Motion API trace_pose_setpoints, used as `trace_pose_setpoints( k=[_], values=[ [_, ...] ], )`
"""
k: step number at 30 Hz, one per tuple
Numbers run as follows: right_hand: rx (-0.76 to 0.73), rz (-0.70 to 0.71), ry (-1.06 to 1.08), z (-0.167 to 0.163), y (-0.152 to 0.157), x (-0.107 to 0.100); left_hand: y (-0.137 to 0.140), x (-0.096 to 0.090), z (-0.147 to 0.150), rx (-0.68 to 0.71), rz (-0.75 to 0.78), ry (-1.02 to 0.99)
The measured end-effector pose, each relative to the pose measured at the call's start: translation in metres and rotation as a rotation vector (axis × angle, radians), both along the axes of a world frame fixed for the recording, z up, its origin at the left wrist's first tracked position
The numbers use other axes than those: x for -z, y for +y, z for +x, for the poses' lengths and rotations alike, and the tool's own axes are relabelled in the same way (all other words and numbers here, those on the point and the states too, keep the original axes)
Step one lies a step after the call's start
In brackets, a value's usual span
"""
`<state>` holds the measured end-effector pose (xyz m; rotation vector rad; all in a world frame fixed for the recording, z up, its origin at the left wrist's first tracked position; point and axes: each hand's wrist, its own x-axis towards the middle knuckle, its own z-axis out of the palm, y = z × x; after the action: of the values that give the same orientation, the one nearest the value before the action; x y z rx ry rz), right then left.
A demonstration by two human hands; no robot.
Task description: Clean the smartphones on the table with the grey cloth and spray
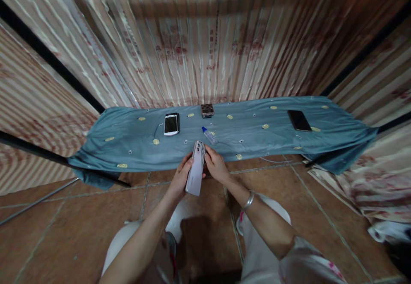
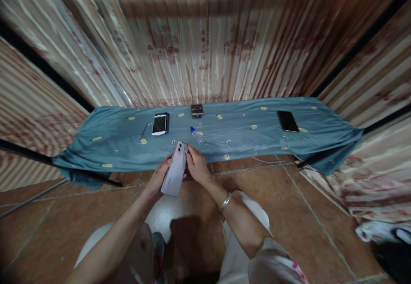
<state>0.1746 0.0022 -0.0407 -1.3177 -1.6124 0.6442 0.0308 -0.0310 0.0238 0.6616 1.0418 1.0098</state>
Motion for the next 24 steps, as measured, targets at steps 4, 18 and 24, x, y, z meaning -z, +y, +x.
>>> trace_pose_setpoints(
  k=[4,18,24],
  values=[
    [-0.004,-0.004,0.044,-0.002,-0.001,0.000,0.001,-0.002,0.001,0.010,0.013,-0.018],
    [0.013,-0.017,-0.099,-0.008,-0.006,0.000,0.011,0.012,0.001,-0.113,0.045,-0.009],
    [-0.017,0.019,-0.124,-0.007,-0.008,0.002,0.013,0.011,0.006,-0.150,0.012,-0.062]
  ],
)
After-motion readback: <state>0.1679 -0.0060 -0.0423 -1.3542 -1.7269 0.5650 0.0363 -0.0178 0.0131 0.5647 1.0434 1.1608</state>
